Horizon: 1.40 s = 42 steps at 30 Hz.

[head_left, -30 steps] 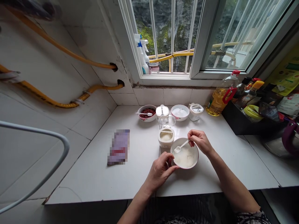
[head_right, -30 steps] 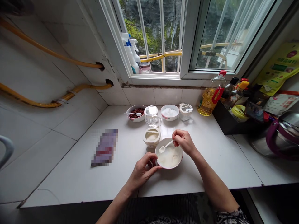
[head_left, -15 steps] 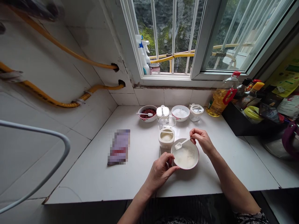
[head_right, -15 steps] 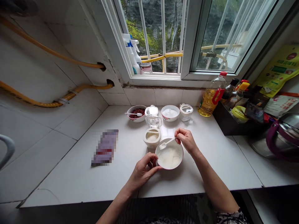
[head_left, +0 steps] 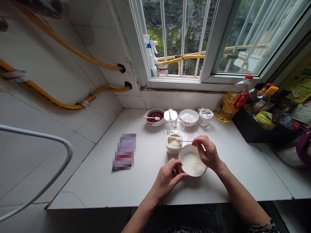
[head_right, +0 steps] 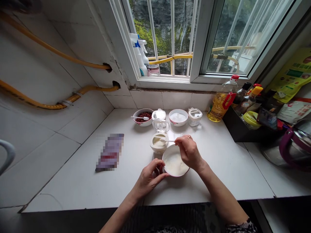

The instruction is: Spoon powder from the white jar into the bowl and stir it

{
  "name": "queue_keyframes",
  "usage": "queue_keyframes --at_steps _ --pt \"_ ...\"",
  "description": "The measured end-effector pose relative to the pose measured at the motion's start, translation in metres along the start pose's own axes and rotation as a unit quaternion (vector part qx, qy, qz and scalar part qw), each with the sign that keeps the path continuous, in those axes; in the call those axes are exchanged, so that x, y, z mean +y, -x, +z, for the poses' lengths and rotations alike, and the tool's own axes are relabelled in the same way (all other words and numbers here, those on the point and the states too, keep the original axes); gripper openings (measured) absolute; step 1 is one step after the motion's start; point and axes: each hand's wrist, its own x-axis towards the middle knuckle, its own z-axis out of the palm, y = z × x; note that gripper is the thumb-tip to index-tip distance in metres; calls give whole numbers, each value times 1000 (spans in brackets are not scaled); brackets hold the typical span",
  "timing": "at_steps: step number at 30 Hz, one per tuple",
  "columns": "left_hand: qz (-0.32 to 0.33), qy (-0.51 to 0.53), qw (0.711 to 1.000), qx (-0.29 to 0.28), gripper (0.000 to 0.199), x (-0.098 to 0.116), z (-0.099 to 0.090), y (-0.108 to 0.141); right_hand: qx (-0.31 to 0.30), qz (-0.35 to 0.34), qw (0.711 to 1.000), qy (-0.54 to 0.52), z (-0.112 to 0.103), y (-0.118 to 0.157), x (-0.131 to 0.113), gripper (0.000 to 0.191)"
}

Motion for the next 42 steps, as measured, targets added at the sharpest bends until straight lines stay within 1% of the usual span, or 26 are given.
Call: queue_keyframes --at_steps 2,3,5,7,8,10,12,14,16,20,23,25,27,29,31,33,37,42 --pt "1 -1 1000 2 25 1 0 0 -44 -103 992 66 1 1 1 20" --pt "1 -1 1000 3 25 1 0 0 -53 -135 986 84 1 1 2 23" --pt "2 1 1000 6 25 1 -1 0 -43 -155 983 91 1 1 1 26" --pt "3 3 1000 7 24 1 -1 0 -10 -127 990 62 -2 1 0 22" --pt "3 3 1000 7 24 1 -1 0 9 -93 995 39 -4 1 -1 19" --pt "4 4 1000 7 24 1 -1 -1 35 1 999 -11 -10 0 -3 12" --pt "2 6 1000 7 24 2 -1 -1 35 89 994 -51 -18 -2 -4 8" --pt "-1 9 1000 6 25 3 -1 -1 2 129 990 -65 -26 -4 -3 8" --pt "0 13 1000 5 25 4 -2 -1 -53 124 990 -39 -31 -6 -2 13" --pt "-6 16 1000 1 25 4 -2 -1 -148 64 986 33 -28 -7 -2 19" --pt "-11 11 1000 -3 26 4 -2 -1 -214 55 975 33 -21 -5 -5 20" --pt "-9 7 1000 -2 26 4 -1 -1 -230 69 971 18 -17 -4 -6 20" --pt "-5 6 1000 2 26 4 -2 -1 -221 103 970 -3 -15 -4 -6 20" --pt "0 7 1000 4 26 4 -2 -1 -197 157 967 -36 -16 -5 -4 19" --pt "3 8 1000 5 25 4 -2 -1 -166 218 958 -82 -18 -7 -1 16" --pt "1 10 1000 3 24 5 -2 -1 -131 263 947 -126 -21 -8 2 14" --pt "-6 12 1000 0 24 5 -2 -1 -84 295 936 -171 -23 -10 6 11" --pt "2 9 1000 2 25 4 -1 -1 -58 314 924 -209 -22 -13 6 9"
